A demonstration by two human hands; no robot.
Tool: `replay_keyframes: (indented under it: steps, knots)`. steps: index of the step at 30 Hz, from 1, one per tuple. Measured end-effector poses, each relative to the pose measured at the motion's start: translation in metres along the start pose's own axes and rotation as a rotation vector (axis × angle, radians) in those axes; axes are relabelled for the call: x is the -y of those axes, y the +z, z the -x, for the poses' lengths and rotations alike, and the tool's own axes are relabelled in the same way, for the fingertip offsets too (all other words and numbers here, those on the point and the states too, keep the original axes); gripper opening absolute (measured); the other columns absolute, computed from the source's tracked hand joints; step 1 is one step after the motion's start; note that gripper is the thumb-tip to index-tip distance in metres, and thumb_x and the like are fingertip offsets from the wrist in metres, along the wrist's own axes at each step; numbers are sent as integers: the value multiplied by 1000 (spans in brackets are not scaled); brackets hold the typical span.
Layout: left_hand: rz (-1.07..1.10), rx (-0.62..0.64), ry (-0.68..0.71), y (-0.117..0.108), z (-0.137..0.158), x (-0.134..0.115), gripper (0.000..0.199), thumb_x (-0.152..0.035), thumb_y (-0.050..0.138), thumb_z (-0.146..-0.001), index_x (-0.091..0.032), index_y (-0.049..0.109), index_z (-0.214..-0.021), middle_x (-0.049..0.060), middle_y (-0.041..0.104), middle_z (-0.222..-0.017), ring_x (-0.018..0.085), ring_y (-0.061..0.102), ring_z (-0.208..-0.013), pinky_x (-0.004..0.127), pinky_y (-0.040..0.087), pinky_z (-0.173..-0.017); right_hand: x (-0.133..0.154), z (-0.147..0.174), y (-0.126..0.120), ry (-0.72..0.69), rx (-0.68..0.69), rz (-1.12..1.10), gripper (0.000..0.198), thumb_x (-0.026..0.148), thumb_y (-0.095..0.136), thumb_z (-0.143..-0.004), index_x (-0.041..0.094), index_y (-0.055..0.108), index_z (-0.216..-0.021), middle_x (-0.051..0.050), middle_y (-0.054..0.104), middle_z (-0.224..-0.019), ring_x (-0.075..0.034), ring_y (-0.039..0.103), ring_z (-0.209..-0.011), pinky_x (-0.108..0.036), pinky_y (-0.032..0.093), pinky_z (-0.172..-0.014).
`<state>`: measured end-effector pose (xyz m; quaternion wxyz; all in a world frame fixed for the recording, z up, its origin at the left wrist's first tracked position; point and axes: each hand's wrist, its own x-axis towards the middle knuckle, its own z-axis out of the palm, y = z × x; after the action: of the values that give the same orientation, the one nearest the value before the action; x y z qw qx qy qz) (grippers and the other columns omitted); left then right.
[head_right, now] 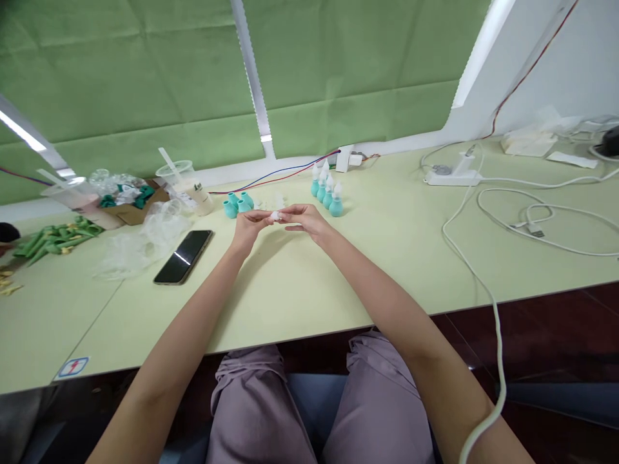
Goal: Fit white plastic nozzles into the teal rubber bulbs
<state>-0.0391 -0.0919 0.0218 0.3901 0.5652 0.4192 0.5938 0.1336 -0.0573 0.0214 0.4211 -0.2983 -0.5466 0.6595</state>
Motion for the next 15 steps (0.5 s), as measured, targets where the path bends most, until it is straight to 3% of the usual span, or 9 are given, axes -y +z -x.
replay_keyframes:
  steps: [15]
  knots:
    - [-82, 57, 18, 1, 0, -1, 41, -45, 84, -52, -13, 74, -76, 9, 73, -79, 23, 66, -77, 37, 52, -76, -8, -4, -6, 40, 25, -45, 33, 34, 88, -46, 19, 70, -70, -2, 71, -79, -20, 68, -86, -35, 57, -77]
